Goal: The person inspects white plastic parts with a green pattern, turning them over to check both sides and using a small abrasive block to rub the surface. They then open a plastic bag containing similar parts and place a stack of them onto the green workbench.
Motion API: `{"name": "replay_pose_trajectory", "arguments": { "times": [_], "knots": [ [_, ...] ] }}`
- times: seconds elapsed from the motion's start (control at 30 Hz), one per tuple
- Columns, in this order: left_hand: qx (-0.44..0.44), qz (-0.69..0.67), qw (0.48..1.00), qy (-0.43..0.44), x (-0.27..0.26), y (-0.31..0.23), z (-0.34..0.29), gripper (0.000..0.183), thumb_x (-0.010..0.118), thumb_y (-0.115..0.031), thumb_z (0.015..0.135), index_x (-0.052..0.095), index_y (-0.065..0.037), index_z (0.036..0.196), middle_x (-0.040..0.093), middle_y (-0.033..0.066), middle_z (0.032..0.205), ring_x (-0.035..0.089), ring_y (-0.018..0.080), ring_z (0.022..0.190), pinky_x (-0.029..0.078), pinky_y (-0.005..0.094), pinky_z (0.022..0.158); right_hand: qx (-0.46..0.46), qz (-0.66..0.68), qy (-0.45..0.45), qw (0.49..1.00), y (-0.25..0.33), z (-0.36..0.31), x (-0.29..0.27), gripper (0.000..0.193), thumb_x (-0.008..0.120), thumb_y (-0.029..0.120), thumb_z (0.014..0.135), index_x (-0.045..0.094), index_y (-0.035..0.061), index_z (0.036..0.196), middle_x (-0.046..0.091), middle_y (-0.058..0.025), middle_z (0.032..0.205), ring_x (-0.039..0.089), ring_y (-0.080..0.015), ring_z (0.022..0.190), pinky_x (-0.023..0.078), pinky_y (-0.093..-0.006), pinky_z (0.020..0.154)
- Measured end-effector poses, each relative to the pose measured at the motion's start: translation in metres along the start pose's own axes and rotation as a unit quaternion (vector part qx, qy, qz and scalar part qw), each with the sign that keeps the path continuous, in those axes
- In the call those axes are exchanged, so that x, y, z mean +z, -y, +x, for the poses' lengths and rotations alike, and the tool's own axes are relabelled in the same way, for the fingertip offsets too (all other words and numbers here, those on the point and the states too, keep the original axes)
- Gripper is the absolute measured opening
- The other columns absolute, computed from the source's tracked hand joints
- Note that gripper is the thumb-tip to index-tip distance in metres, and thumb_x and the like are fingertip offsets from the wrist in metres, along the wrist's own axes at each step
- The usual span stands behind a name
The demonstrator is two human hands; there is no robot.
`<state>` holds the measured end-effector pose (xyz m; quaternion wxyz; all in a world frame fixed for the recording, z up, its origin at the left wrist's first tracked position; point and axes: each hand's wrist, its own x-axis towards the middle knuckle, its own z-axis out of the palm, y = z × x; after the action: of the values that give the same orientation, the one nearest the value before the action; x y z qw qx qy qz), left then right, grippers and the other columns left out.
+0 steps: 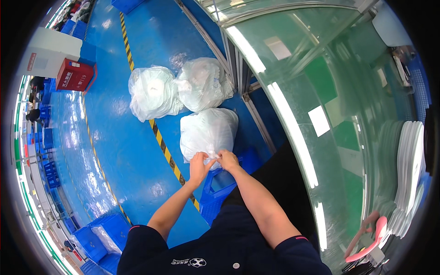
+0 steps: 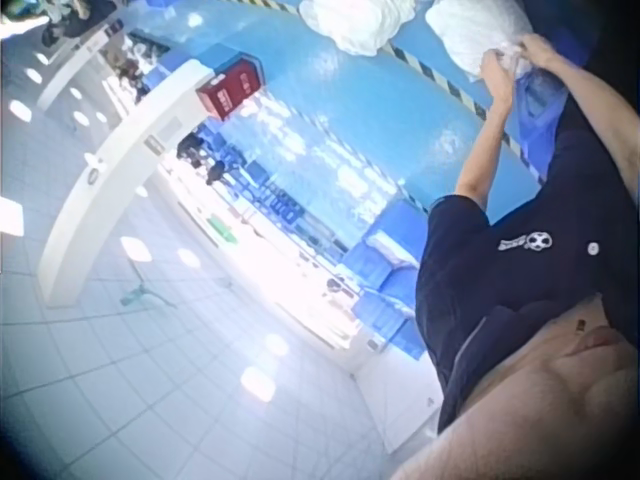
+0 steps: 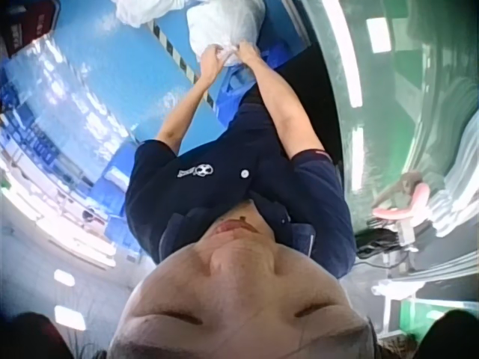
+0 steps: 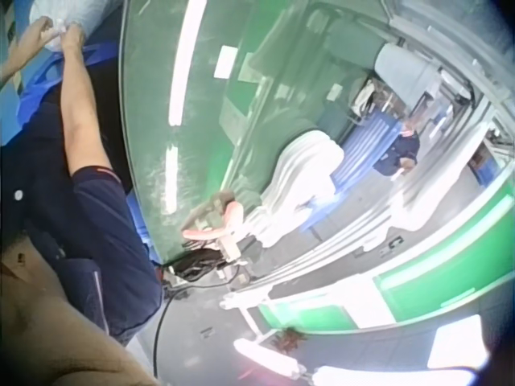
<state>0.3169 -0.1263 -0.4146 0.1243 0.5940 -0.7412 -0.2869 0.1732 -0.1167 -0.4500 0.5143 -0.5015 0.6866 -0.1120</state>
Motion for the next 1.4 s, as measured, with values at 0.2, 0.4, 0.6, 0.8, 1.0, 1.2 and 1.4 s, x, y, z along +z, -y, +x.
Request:
{"name": "replay_pose_trajectory", "arguments": {
  "times": [0.2, 0.4, 0.6, 0.8, 1.0, 1.2, 1.4],
  "knots": [
    [0.004, 0.065, 0.995, -0.082, 0.018, -0.001, -0.004, 0.025, 0.066, -0.021, 0.070, 0.053, -0.003, 0.081, 0.055, 0.0110, 0.075, 0.055, 0.0259, 0.071, 0.042, 0.0358, 0.065, 0.002, 0.023, 0.065, 0.998, 0.001, 0.003, -0.003, 0.017, 0.060, 0.020, 0.076, 0.059, 0.0089, 0.089, 0.058, -0.0106, 0.100, 0.055, -0.0290, 0.095, 0.044, -0.0401, 0.080],
    [-0.185, -0.015, 0.983, 0.005, 0.030, -0.009, 0.009, 0.025, 0.063, -0.017, 0.067, 0.051, 0.000, 0.081, 0.057, 0.0152, 0.073, 0.056, 0.0327, 0.070, 0.043, 0.0404, 0.064, -0.039, -0.017, 0.009, 0.999, 0.000, 0.002, 0.000, 0.014, 0.061, 0.017, 0.074, 0.058, 0.0063, 0.084, 0.059, -0.0119, 0.088, 0.058, -0.0283, 0.087, 0.045, -0.0392, 0.071],
    [-0.194, -0.137, 0.970, -0.060, 0.042, 0.011, 0.012, 0.021, 0.060, -0.011, 0.070, 0.051, 0.000, 0.085, 0.057, 0.0133, 0.069, 0.057, 0.0243, 0.063, 0.046, 0.0337, 0.061, -0.006, -0.018, -0.017, 1.000, 0.003, 0.000, 0.004, 0.018, 0.061, 0.015, 0.073, 0.057, 0.0065, 0.088, 0.060, -0.0117, 0.092, 0.057, -0.0291, 0.090, 0.045, -0.0397, 0.076],
    [-0.153, -0.179, 0.965, -0.113, 0.052, 0.004, 0.001, 0.017, 0.059, -0.006, 0.072, 0.052, 0.001, 0.086, 0.058, 0.0110, 0.068, 0.057, 0.0201, 0.062, 0.046, 0.0303, 0.060, -0.009, -0.007, -0.008, 1.000, -0.001, 0.004, 0.000, 0.020, 0.061, 0.013, 0.072, 0.055, 0.0068, 0.091, 0.060, -0.0136, 0.091, 0.057, -0.0299, 0.089, 0.045, -0.0393, 0.076],
    [-0.257, -0.179, 0.948, -0.060, 0.047, 0.005, 0.003, 0.022, 0.061, -0.007, 0.070, 0.052, 0.001, 0.089, 0.060, 0.0109, 0.072, 0.058, 0.0186, 0.065, 0.047, 0.0288, 0.062, -0.021, -0.008, 0.010, 1.000, 0.001, 0.002, -0.006, 0.018, 0.059, 0.014, 0.073, 0.055, 0.0061, 0.090, 0.060, -0.0147, 0.091, 0.057, -0.0304, 0.089, 0.044, -0.0395, 0.076],
    [-0.211, -0.189, 0.955, -0.092, 0.039, 0.002, 0.011, 0.033, 0.062, -0.006, 0.069, 0.045, -0.001, 0.097, 0.055, 0.0076, 0.068, 0.056, 0.0194, 0.062, 0.045, 0.0321, 0.059, 0.005, 0.040, -0.038, 0.998, 0.020, -0.003, -0.010, 0.029, 0.060, 0.017, 0.075, 0.049, 0.0041, 0.099, 0.056, -0.0155, 0.101, 0.056, -0.0322, 0.093, 0.045, -0.0419, 0.076],
    [-0.174, -0.149, 0.968, -0.106, 0.022, -0.017, 0.004, 0.042, 0.063, -0.007, 0.071, 0.040, -0.003, 0.105, 0.053, 0.0085, 0.072, 0.055, 0.0203, 0.069, 0.044, 0.0324, 0.066, -0.116, -0.065, -0.052, 0.990, 0.025, 0.004, -0.014, 0.034, 0.060, 0.030, 0.076, 0.050, 0.0029, 0.095, 0.058, -0.0139, 0.095, 0.059, -0.0312, 0.084, 0.047, -0.0390, 0.070]
  ]
}}
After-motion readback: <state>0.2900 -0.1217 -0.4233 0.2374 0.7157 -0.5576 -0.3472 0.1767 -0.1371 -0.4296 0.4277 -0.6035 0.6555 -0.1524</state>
